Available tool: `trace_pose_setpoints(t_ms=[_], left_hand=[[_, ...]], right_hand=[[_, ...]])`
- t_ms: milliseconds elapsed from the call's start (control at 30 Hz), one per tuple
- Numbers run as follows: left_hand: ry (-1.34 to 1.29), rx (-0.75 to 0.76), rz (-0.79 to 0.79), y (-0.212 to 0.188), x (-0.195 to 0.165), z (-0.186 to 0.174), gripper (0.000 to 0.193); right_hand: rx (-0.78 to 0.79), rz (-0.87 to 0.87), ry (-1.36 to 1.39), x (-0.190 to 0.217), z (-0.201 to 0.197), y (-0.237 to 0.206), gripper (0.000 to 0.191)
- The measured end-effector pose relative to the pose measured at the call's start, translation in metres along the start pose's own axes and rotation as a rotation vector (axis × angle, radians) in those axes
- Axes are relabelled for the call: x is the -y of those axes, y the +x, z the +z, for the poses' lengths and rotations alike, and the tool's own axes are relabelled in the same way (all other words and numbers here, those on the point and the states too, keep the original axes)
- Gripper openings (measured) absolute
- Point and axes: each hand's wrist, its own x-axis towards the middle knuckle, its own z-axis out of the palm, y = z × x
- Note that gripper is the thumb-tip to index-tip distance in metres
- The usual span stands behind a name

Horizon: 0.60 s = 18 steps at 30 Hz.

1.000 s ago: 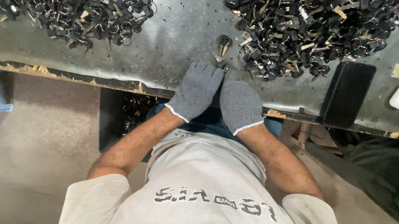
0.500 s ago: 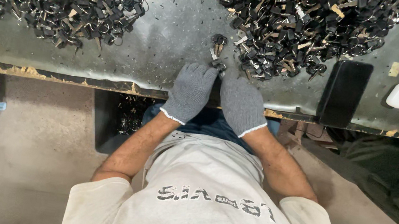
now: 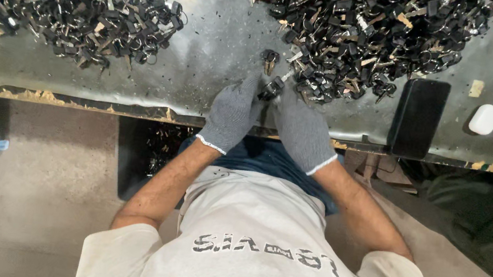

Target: The person sits at a workbench and sorts small black metal hardware pieces from large piles, picking items one at a time with both gloved hands, separating them and dropping selected pieces into a bin below the bench. A phone and a small white object rest on the bench beside the piles.

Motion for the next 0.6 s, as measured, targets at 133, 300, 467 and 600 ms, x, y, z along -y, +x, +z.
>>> trace_pose_setpoints(t_ms=[133,300,467,600], left_hand=[[0.033,-0.086,0.185,-0.004,-0.002,-0.001,0.039],[0.137,0.016,0.216,-0.009,-0.004,0.003,0.042],[0.05,-0.059,0.16,-0.007,-0.005,0.002,0.04],[0.052,-0.118,0.084,-0.009,-0.01,0.001,0.037]], right_hand=[[-0.095,-0.109,-0.356,0.016,0.005,-0.012,0.028],[0.207,0.116,-0.262,0.025,0.008,-0.003,0.032],[0.275,0.052,0.228,-0.003,-0.013,0.02,0.054],[-0.014,0.075,0.237,-0.003,-0.007,0.012,0.056]])
